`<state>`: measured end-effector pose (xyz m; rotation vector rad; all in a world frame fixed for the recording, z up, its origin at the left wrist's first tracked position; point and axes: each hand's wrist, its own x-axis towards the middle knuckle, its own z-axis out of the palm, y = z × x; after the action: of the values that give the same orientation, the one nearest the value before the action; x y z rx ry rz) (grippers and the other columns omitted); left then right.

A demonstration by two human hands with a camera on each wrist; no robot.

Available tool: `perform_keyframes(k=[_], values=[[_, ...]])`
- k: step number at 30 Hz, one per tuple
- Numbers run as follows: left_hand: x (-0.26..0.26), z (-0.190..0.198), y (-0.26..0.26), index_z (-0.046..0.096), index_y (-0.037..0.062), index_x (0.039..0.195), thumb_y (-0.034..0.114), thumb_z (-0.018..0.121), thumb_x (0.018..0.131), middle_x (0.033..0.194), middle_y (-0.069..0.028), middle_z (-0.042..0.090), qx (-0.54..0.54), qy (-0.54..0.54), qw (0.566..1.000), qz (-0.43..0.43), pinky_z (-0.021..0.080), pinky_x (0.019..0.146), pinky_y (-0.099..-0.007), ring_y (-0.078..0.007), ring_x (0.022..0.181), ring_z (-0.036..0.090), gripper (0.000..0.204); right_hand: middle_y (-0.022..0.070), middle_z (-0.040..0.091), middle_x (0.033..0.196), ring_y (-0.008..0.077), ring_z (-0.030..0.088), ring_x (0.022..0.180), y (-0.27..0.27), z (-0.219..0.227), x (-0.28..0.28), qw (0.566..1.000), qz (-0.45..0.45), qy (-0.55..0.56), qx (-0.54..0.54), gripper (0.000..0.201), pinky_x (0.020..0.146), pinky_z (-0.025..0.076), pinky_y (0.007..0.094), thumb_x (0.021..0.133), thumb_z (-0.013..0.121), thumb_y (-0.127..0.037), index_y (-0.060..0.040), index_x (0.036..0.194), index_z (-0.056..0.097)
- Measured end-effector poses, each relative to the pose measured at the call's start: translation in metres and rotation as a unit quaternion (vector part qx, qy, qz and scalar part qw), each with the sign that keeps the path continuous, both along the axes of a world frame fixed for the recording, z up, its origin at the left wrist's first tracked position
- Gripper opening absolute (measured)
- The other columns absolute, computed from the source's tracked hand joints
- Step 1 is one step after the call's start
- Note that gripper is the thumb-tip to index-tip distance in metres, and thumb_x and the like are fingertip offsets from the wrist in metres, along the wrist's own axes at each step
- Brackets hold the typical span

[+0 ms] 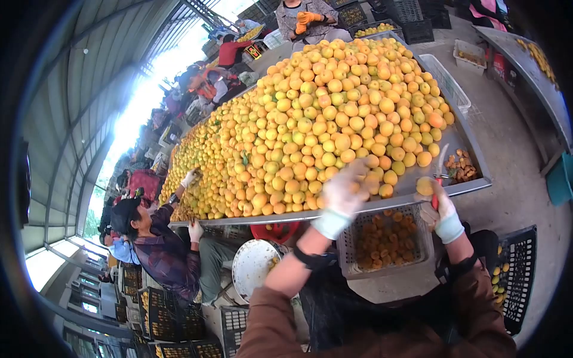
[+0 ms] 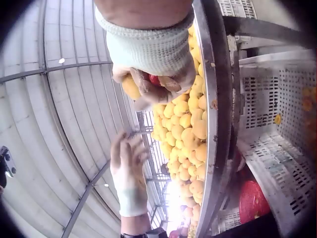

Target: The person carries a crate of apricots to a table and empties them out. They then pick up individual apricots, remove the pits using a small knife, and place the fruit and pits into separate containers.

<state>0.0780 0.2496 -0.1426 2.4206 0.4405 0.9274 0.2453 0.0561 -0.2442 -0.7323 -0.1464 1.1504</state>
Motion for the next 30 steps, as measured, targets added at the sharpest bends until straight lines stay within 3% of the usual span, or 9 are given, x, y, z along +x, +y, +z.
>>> perform_keyframes(k=[1,4,8,10,14,17,19,24,30], values=[[-0.023,-0.002,0.039,0.062,0.0035,0.109,0.015,0.066,0.077,0.085,-0.0129,0.068,-0.092,-0.021,0.994,0.059,0.052,0.070,-0.0317,-0.0220,0.075,0.065,0.034,-0.0024,0.045,0.049,0.0063,0.023,0.029,0.001,0.006,0.000,0.999,-0.039,0.000,-0.001,0.034,0.031,0.018,0.0227,0.095,0.047,-0.041,-0.0079,0.097,0.055],[-0.082,-0.002,0.191,0.066,0.0057,0.101,0.007,0.061,0.081,0.082,-0.0125,0.068,0.080,-0.148,0.940,0.296,0.053,0.069,-0.0332,-0.0191,0.072,0.064,0.021,-0.0011,0.043,0.049,0.0064,0.024,0.029,0.005,0.014,0.011,0.990,-0.090,-0.080,-0.071,0.034,0.030,0.017,0.0232,0.095,0.048,-0.039,-0.0058,0.093,0.056],[-0.137,-0.012,0.326,0.064,0.0068,0.107,0.010,0.064,0.080,0.089,-0.0145,0.067,0.126,-0.027,0.892,0.433,0.052,0.076,-0.0346,-0.0261,0.078,0.064,0.026,0.0046,0.056,0.062,0.0076,0.029,0.030,0.025,0.023,0.014,0.964,-0.111,-0.191,-0.150,0.035,0.030,0.023,0.0232,0.093,0.052,-0.038,-0.0032,0.094,0.056],[-0.138,-0.026,0.359,0.061,0.0085,0.115,0.015,0.065,0.080,0.097,-0.0164,0.067,0.222,0.172,0.831,0.480,0.050,0.083,-0.0372,-0.0314,0.090,0.063,0.035,0.0052,0.057,0.063,0.0076,0.031,0.031,0.033,0.023,0.016,0.952,-0.097,-0.253,-0.140,0.037,0.031,0.025,0.0229,0.091,0.054,-0.039,-0.0020,0.096,0.056],[-0.142,-0.035,0.386,0.062,0.0101,0.118,0.016,0.065,0.080,0.106,-0.0179,0.065,0.024,0.234,0.856,0.460,0.047,0.088,-0.0358,-0.0304,0.101,0.062,0.039,0.0062,0.058,0.065,0.0071,0.032,0.032,0.047,0.031,0.015,0.949,-0.094,-0.249,-0.170,0.038,0.031,0.026,0.0222,0.091,0.055,-0.038,-0.0011,0.101,0.055],[-0.158,-0.037,0.404,0.070,0.0055,0.096,0.013,0.064,0.081,0.092,-0.0176,0.068,0.055,0.146,0.870,0.467,0.050,0.079,-0.0335,-0.0289,0.085,0.066,0.018,0.0064,0.059,0.065,0.0072,0.032,0.031,0.049,0.028,0.017,0.952,-0.095,-0.239,-0.167,0.039,0.031,0.025,0.0223,0.091,0.055,-0.038,-0.0009,0.103,0.055],[-0.152,-0.018,0.390,0.069,-0.0012,0.089,0.010,0.066,0.082,0.086,-0.0167,0.069,-0.024,0.025,0.877,0.479,0.051,0.071,-0.0313,-0.0207,0.071,0.065,0.013,0.0064,0.059,0.065,0.0074,0.033,0.031,0.048,0.027,0.018,0.953,-0.093,-0.232,-0.172,0.038,0.030,0.025,0.0223,0.091,0.055,-0.037,-0.0009,0.103,0.055],[-0.150,-0.007,0.408,0.063,-0.0032,0.098,0.011,0.063,0.089,0.086,-0.0064,0.066,-0.152,-0.325,0.886,0.292,0.052,0.064,-0.0265,-0.0131,0.074,0.061,0.017,0.0066,0.060,0.066,0.0081,0.034,0.031,0.045,0.024,0.020,0.955,-0.090,-0.228,-0.167,0.038,0.030,0.025,0.0225,0.091,0.055,-0.036,-0.0013,0.106,0.055],[-0.127,0.013,0.389,0.055,0.0007,0.098,0.004,0.051,0.092,0.091,-0.0068,0.059,-0.212,-0.307,0.892,0.256,0.052,0.064,-0.0263,-0.0127,0.075,0.058,0.008,0.0064,0.060,0.067,0.0069,0.033,0.032,0.046,0.028,0.016,0.951,-0.097,-0.236,-0.177,0.038,0.031,0.025,0.0221,0.092,0.055,-0.036,-0.0015,0.107,0.056]])
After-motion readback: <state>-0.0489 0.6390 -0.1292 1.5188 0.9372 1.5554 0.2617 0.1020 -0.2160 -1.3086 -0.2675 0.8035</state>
